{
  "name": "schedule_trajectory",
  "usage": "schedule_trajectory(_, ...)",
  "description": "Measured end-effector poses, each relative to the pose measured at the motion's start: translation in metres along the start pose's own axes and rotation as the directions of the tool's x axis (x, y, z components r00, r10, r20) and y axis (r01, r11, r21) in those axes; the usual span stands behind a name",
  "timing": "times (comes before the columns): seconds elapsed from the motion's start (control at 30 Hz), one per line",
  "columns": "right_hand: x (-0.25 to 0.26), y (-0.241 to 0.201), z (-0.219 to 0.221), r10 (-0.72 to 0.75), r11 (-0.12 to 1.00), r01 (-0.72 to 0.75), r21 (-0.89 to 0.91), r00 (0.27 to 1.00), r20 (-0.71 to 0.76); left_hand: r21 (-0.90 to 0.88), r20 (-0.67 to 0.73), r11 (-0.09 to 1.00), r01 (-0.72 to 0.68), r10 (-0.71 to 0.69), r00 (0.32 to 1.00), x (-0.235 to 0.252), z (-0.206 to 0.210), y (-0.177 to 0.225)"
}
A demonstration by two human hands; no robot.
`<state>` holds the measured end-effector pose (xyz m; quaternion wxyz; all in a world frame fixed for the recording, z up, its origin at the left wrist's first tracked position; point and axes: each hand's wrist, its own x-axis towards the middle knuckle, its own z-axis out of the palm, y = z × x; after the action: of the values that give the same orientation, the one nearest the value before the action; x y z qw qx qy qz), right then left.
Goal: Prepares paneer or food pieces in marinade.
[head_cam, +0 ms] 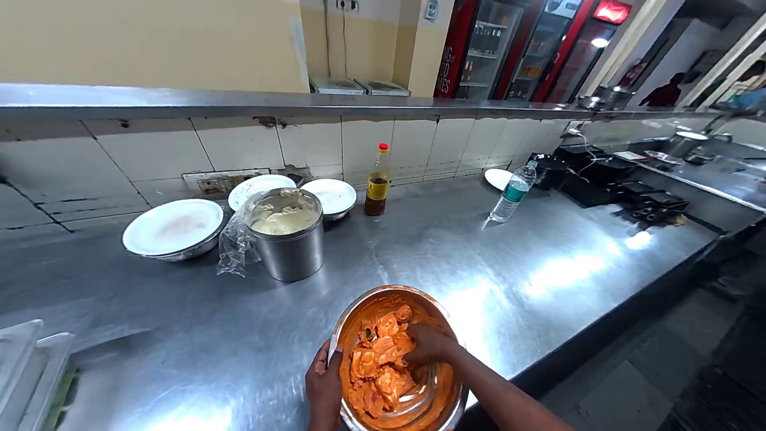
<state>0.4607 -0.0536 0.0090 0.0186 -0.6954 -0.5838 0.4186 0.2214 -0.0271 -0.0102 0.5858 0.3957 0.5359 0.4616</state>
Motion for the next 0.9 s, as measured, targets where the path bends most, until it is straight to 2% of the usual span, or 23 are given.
schedule_trajectory(0.07, -0.003, 0.002, 0.0, 0.033, 0.993, -0.033, 0.111, 0.999, 0.001, -0.007, -0.001, 1.0, 0.003, -0.003, 1.0, 0.0, -0.001, 0.001)
schedule_trajectory(0.17, -0.005, 0.003, 0.005, 0.16, 0.963, -0.148, 0.224, 0.986, -0.038, -0.007, 0.012, 1.0, 0.008, -0.008, 1.0, 0.001, -0.002, 0.001)
schedule_trajectory(0.27, -0.01, -0.005, 0.006, 0.164, 0.976, -0.168, 0.136, 0.986, 0.037, -0.016, 0.023, 1.0, 0.012, -0.011, 1.0, 0.002, -0.003, -0.001)
schedule_trajectory(0.33, -0.019, -0.009, 0.003, 0.095, 0.995, -0.096, 0.003, 0.985, 0.143, -0.007, 0.024, 1.0, 0.008, -0.008, 1.0, 0.002, -0.003, -0.001)
schedule_trajectory(0.4, -0.029, -0.01, 0.004, 0.028, 0.996, -0.014, -0.083, 0.984, 0.174, 0.001, 0.022, 1.0, 0.004, -0.004, 1.0, 0.002, -0.003, -0.002)
schedule_trajectory(0.47, -0.037, -0.007, 0.013, -0.023, 0.997, 0.033, -0.065, 0.989, 0.146, 0.004, 0.017, 1.0, 0.0, 0.0, 1.0, 0.001, -0.003, -0.001)
schedule_trajectory(0.57, -0.04, -0.013, 0.033, 0.008, 1.0, -0.008, 0.001, 0.995, 0.097, 0.005, 0.028, 1.0, -0.007, 0.007, 1.0, 0.002, -0.001, 0.001)
schedule_trajectory(0.67, -0.04, -0.025, 0.018, 0.061, 0.996, -0.05, -0.069, 0.983, 0.171, 0.016, 0.042, 1.0, -0.009, 0.008, 0.999, 0.006, -0.002, 0.001)
schedule_trajectory(0.7, -0.039, -0.026, 0.008, 0.076, 0.996, -0.069, -0.051, 0.986, 0.149, 0.02, 0.046, 1.0, -0.01, 0.009, 0.999, 0.006, -0.003, 0.0)
schedule_trajectory(0.8, -0.03, -0.02, -0.009, 0.168, 0.965, -0.139, 0.224, 0.979, -0.113, 0.018, 0.051, 1.0, 0.002, -0.003, 0.999, 0.004, -0.004, -0.001)
schedule_trajectory(0.83, -0.025, -0.02, -0.01, 0.198, 0.927, -0.12, 0.356, 0.961, -0.192, 0.012, 0.048, 1.0, 0.008, -0.009, 0.999, 0.004, -0.003, 0.0)
schedule_trajectory(0.9, -0.015, -0.026, -0.001, 0.191, 0.848, -0.035, 0.529, 0.951, -0.243, 0.007, 0.044, 1.0, 0.016, -0.017, 0.999, 0.004, -0.004, 0.0)
